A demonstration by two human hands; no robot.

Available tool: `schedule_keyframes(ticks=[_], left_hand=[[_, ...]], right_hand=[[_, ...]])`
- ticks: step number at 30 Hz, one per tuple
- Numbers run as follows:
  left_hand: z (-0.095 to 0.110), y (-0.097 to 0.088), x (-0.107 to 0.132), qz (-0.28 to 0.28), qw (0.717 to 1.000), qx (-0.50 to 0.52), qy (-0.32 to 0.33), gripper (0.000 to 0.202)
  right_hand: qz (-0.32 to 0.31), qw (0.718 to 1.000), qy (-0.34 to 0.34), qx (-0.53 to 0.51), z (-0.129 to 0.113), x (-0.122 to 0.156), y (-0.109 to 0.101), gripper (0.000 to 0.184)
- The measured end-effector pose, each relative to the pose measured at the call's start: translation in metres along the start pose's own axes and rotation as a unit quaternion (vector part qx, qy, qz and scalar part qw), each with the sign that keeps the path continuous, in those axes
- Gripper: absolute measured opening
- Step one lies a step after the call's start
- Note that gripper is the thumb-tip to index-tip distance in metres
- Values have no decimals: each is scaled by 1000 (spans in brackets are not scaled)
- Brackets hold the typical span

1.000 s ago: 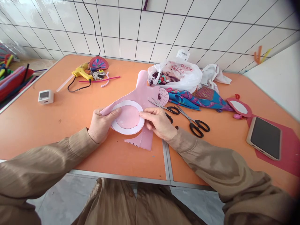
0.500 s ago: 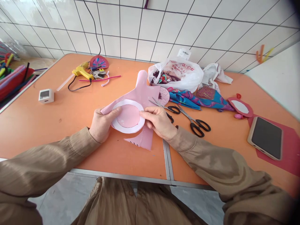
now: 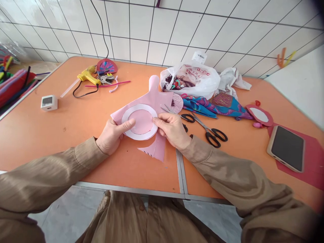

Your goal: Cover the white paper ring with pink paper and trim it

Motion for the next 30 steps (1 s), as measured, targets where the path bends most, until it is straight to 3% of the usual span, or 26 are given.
schedule_keyframes(ticks=[3,11,19,30], left_hand=[[-2,-2,2,-12,999,-15,-28,47],[-7,-4,3,36,998,-47,-23,43],[-6,-4,4,22,995,-74,-58,34],[-5,-4,3,36,995,-85,-37,39]], right_hand=[[5,1000,0,4,0,0,-1,38],[-3,1000,19,-9,-2,1,0,39],[-7,1000,20,-15,-2,1,-1,38],[-6,1000,19,-2,-1,1,-1,38]])
Point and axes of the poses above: each hand's wrist, its own x-axis away from the middle knuckle, its own y-axis out of the palm, z = x × y, the point moved 2 cm from there along -x, towards the middle knuckle, and after that the axes turned 14 degrees about y, right-handed, at the moved point
